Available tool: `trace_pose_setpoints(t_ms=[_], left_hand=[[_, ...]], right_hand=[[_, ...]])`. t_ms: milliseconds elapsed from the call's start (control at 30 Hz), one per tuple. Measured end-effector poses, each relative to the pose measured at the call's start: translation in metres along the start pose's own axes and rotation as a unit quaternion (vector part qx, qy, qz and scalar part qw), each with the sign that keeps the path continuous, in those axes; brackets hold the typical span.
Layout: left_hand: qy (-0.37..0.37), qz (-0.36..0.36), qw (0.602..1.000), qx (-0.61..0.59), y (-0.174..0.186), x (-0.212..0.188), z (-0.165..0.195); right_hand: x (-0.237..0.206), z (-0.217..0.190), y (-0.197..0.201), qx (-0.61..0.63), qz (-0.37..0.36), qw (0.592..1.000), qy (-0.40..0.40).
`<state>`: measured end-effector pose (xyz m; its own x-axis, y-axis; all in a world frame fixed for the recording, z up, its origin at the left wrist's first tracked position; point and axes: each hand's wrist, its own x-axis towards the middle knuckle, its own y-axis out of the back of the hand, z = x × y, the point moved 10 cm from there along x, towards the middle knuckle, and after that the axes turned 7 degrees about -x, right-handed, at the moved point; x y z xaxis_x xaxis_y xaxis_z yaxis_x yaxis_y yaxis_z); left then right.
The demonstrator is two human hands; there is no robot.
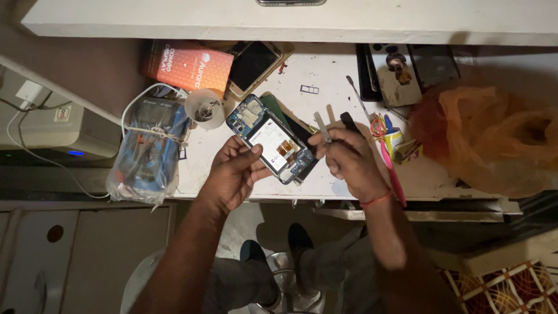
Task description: The person disassembles a smartphone on a workbench, removes the back cover, and uses a screwdriver and tweezers to detach internal components. The person then separates the display assembly from the phone body.
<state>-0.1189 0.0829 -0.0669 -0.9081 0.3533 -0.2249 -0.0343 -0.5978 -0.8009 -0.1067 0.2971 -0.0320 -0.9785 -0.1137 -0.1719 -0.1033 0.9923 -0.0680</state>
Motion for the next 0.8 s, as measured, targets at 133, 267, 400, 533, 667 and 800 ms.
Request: trace_pose_setpoints(t_ms=[133, 267, 400, 533, 667, 800], left_hand=[[0.002, 0.002, 1.0, 0.0, 0.0, -0.001, 0.001], [0.001, 0.025, 1.0, -0.001, 0.003, -0.001, 0.002], [0.001, 0.026, 0.999, -0.018, 0.002, 0.001, 0.004], [0.003, 0.032, 0.999, -0.029, 0.003, 0.002, 0.008], [0.007, 0.009, 0.999, -0.031, -0.004, 0.003, 0.015], [0.003, 0.038, 0.999, 0.015, -0.006, 0.007, 0.026]], right_hand=[[0.0, -0.001, -0.003, -0.036, -0.002, 0.999, 0.006], [0.0, 0.003, -0.008, -0.045, -0.02, 0.999, 0.004], [-0.002, -0.019, -0.018, -0.208, -0.027, 0.97, 0.124], [-0.007, -0.024, -0.028, -0.247, -0.03, 0.957, 0.146], [-0.01, -0.029, -0.031, -0.292, -0.001, 0.943, 0.16], [-0.006, -0.018, -0.027, -0.324, 0.018, 0.941, 0.093]])
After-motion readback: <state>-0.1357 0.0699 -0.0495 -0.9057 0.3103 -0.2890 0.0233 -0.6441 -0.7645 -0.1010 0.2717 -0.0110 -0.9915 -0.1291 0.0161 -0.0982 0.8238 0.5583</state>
